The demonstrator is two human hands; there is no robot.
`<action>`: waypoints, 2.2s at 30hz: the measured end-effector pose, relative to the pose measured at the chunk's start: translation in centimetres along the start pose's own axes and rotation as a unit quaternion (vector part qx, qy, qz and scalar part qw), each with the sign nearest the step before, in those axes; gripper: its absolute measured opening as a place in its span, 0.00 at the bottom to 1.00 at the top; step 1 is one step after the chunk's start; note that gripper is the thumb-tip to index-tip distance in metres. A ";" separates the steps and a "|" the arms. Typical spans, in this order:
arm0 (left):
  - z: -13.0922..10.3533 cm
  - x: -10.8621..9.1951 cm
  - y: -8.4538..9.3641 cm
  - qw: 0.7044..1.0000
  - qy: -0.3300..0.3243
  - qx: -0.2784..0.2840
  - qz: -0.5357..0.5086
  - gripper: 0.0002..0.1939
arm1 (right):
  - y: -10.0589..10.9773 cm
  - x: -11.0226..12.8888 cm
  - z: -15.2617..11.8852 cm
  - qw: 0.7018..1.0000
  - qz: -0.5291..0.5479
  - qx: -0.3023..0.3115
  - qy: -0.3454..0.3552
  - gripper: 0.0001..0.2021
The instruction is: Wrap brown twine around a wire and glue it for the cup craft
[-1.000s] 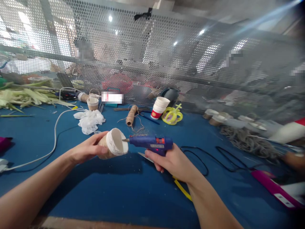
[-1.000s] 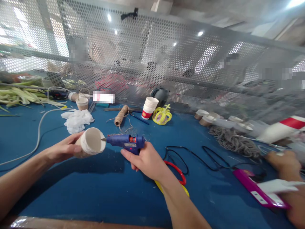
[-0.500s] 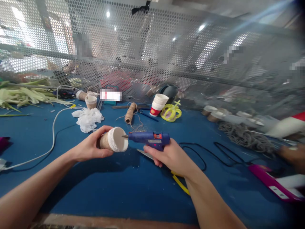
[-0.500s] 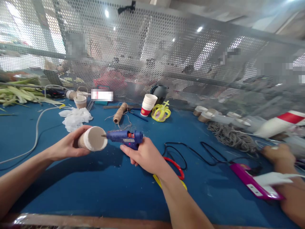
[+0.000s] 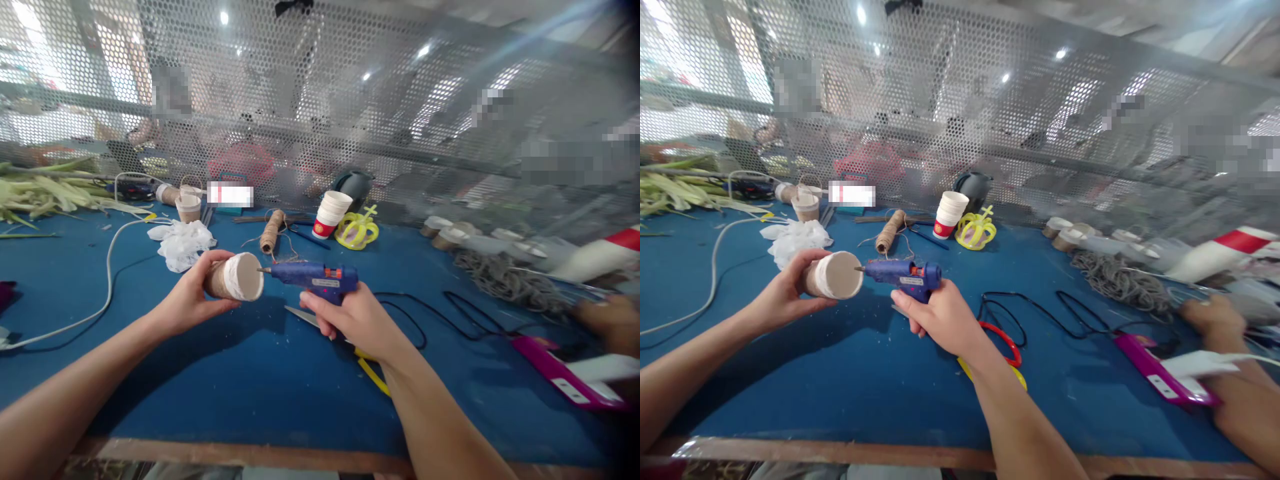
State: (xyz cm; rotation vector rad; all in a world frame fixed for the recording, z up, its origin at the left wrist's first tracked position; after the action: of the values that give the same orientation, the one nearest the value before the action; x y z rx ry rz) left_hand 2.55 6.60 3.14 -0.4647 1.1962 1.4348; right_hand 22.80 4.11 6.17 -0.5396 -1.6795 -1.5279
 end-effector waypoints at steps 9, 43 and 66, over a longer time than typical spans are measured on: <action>-0.2 -0.5 0.5 0.998 -0.038 -0.045 0.036 0.27 | -1.1 -0.4 0.0 0.997 0.000 0.068 -0.038 0.13; -0.2 -0.1 1.2 0.989 -0.039 -0.131 0.051 0.28 | -0.6 0.1 -0.1 0.998 -0.051 -0.022 -0.015 0.18; -0.6 -1.1 1.0 0.970 -0.053 -0.127 0.203 0.31 | -1.1 0.1 0.0 0.999 -0.043 -0.022 -0.014 0.19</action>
State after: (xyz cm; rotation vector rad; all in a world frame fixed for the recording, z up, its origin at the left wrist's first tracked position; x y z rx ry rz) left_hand 1.76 5.74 4.23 -0.3206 1.0644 1.9546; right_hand 21.92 3.89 5.60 -0.5202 -1.7146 -1.6280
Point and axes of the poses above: each hand's wrist, its own z-axis towards the middle knuckle, its own y-axis out of the back of the hand, x = y × z, the point moved 7 cm from there along z, towards the middle knuckle, and after that the axes turned 5 degrees about -z, right-handed, at the moved point
